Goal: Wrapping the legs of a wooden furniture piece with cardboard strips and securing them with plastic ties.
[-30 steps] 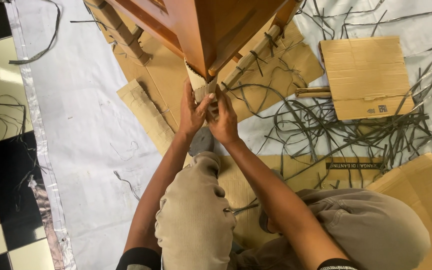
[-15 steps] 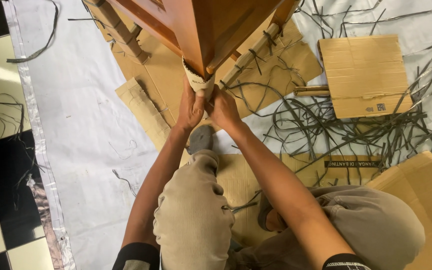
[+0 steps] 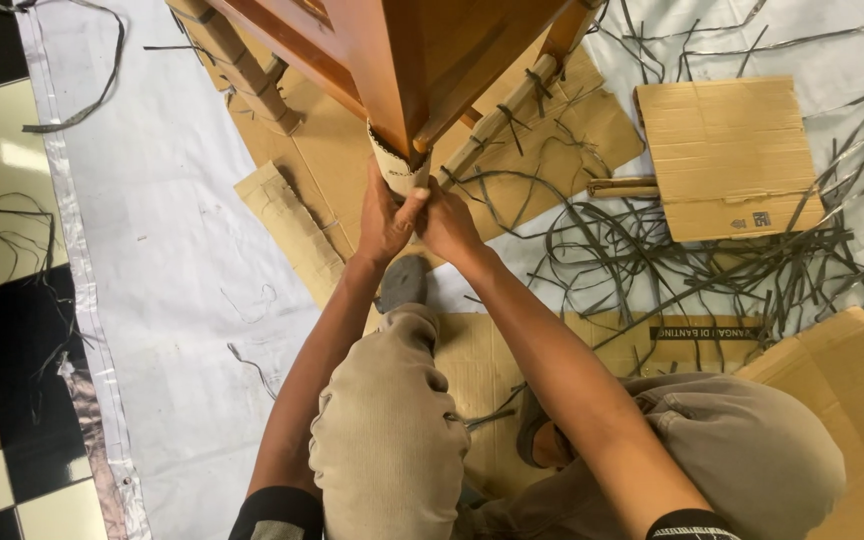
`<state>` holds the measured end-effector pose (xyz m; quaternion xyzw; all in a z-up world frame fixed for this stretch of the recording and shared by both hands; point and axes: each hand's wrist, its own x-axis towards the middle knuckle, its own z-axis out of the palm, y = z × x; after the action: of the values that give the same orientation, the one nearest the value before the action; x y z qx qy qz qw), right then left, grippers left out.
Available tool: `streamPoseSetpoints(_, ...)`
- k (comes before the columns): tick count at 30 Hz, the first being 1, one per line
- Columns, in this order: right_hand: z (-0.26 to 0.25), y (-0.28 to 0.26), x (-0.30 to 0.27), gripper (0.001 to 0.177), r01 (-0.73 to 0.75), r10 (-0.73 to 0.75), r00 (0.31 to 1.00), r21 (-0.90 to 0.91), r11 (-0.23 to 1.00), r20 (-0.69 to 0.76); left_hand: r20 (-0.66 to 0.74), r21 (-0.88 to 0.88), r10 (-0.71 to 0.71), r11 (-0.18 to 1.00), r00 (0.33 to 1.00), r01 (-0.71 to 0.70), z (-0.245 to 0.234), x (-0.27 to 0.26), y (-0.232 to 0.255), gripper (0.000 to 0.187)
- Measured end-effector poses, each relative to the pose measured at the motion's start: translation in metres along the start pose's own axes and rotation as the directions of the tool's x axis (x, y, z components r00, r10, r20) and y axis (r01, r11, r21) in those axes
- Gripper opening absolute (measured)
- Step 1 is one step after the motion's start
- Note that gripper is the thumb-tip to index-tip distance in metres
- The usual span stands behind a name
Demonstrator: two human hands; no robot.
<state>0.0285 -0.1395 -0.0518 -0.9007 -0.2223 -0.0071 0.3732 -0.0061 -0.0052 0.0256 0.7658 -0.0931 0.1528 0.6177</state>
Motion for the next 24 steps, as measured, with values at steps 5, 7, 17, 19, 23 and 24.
streamPoseSetpoints(5,-0.021,-0.04,-0.001,0.057,-0.031,0.029,0.996,-0.024,0.999,-0.079,-0.056,0.005,-0.047,0.999,0.997,0.047,0.0,0.003,0.017,0.066)
streamPoseSetpoints(7,-0.02,-0.039,-0.002,0.058,-0.024,0.021,0.995,-0.027,0.999,-0.094,-0.056,0.019,-0.059,0.998,0.997,0.06,-0.001,0.001,0.017,0.065)
streamPoseSetpoints(17,-0.006,-0.025,0.001,0.034,0.082,-0.123,0.965,-0.183,0.98,-0.229,-0.165,0.058,-0.161,0.983,0.973,0.173,0.007,0.012,0.014,0.073)
streamPoseSetpoints(19,-0.009,-0.03,0.003,0.029,0.085,-0.125,0.962,-0.17,0.982,-0.243,-0.194,0.035,-0.19,0.979,0.962,0.201,0.011,0.016,0.006,0.072)
streamPoseSetpoints(23,-0.014,-0.038,0.0,0.025,0.094,-0.145,0.951,-0.192,0.977,-0.271,-0.236,-0.046,-0.267,0.963,0.934,0.264,0.018,0.018,0.009,0.066)
streamPoseSetpoints(24,-0.01,-0.034,-0.001,0.025,0.09,-0.141,0.952,-0.191,0.977,-0.272,-0.232,-0.046,-0.27,0.963,0.935,0.266,0.02,0.017,0.007,0.066)
